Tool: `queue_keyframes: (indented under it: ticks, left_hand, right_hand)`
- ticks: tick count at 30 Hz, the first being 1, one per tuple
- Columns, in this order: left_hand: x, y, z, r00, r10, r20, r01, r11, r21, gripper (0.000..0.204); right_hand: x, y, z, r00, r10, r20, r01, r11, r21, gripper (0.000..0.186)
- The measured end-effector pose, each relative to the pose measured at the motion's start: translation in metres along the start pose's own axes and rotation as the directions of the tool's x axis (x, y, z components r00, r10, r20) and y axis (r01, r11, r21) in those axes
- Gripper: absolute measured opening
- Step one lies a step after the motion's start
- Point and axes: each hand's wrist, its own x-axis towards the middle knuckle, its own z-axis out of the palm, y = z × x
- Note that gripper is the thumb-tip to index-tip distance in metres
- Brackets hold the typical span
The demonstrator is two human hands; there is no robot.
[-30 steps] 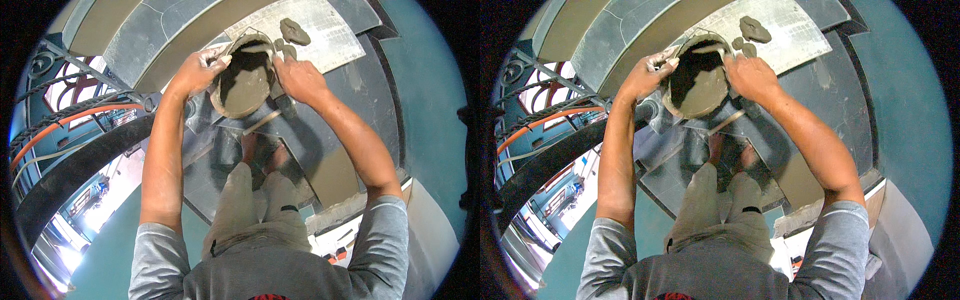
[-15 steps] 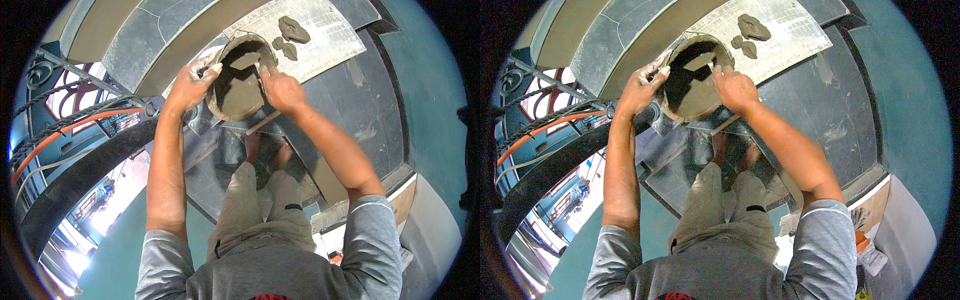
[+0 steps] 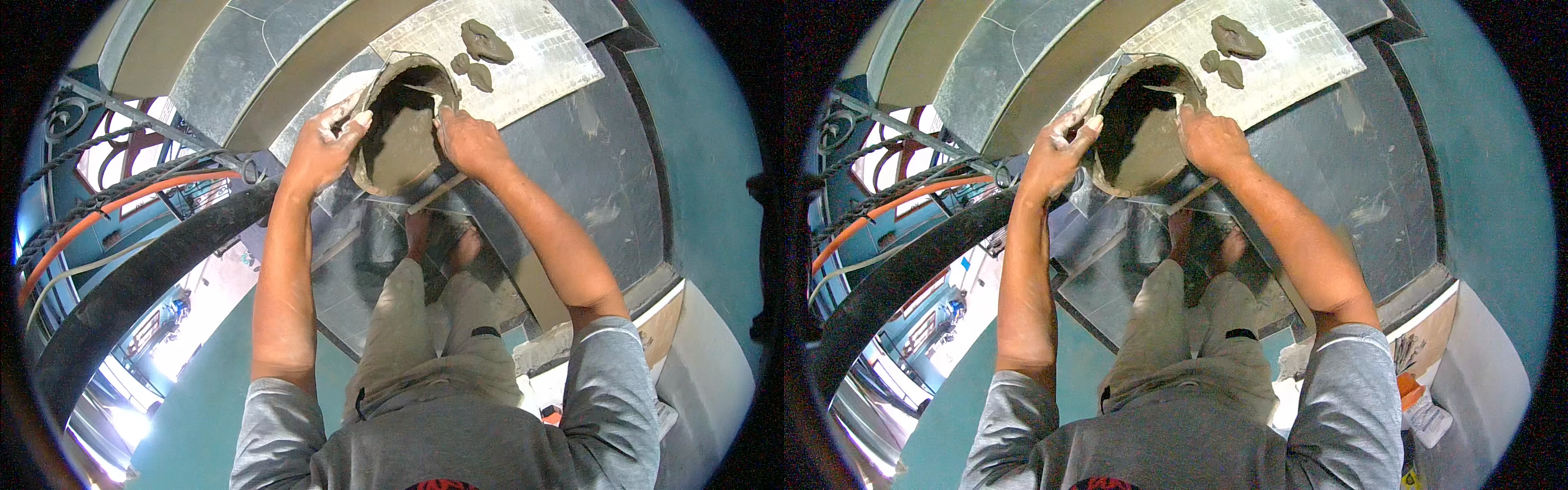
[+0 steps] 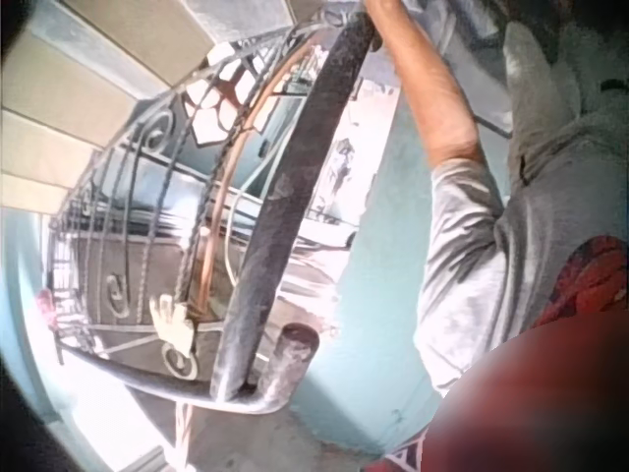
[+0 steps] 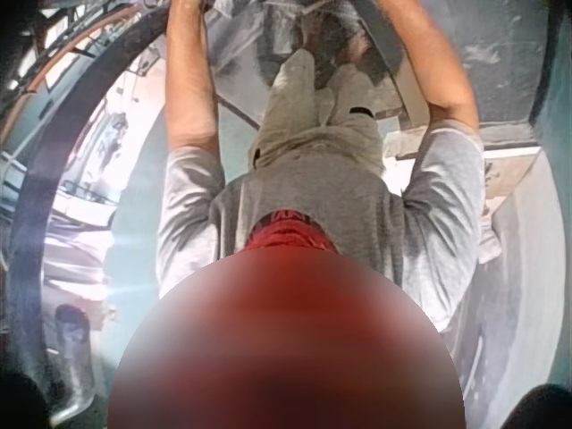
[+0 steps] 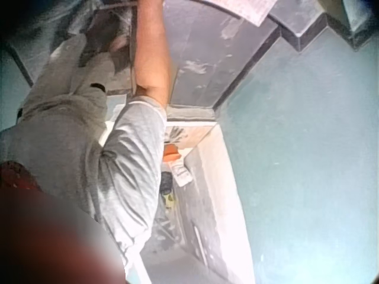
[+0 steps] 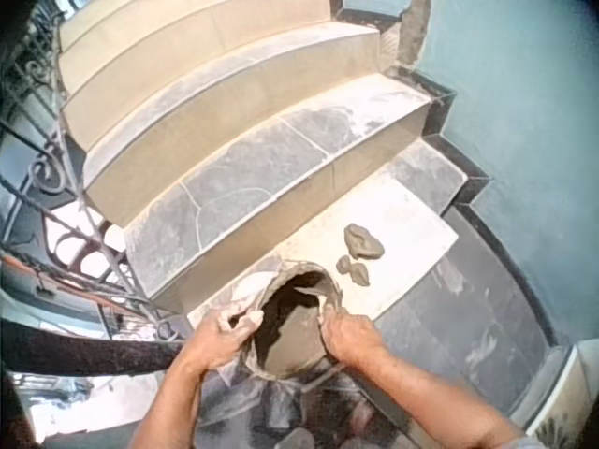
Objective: The person uses a rubber mallet to tap a tile into place on a stair step. They then pick up a new tile, scoop cement from a bucket with a trowel, and spread the cement onto the back of the tile.
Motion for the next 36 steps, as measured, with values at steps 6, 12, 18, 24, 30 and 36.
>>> queue_keyframes:
  ticks: [6,12,18,24,30,36]
  left_hand:
    - [-0.015,-0.004,0.013,1.0,0.021,-0.023,-0.022,0.997,-0.075,0.045]
    - [-0.023,-0.008,0.022,1.0,0.009,0.0,-0.009,1.0,-0.02,0.045]
    - [-0.023,-0.011,0.033,0.992,0.115,-0.046,-0.115,0.993,0.003,0.04]
    - [-0.014,-0.016,0.02,0.997,0.06,-0.058,-0.063,0.997,-0.052,0.047]
    - [0.0,-0.03,-0.015,0.985,-0.059,-0.164,0.017,0.968,-0.252,0.048]
    - [-0.012,-0.041,-0.02,0.949,-0.289,-0.125,0.174,0.813,-0.556,0.052]
  right_hand:
    - [-0.018,0.003,0.027,0.992,0.012,0.129,-0.032,0.987,0.156,0.032]
    - [-0.032,0.004,0.058,0.95,-0.294,0.106,0.247,0.915,0.318,0.037]
    - [-0.03,0.013,0.056,0.905,-0.358,0.231,0.105,0.713,0.693,0.04]
    - [-0.039,0.016,0.042,0.677,-0.312,0.667,-0.682,0.075,0.727,0.045]
    - [-0.082,0.018,0.001,0.707,-0.494,0.506,-0.701,-0.394,0.594,0.047]
    - [-0.105,0.032,-0.037,0.984,0.178,-0.011,-0.06,0.389,0.919,0.02]
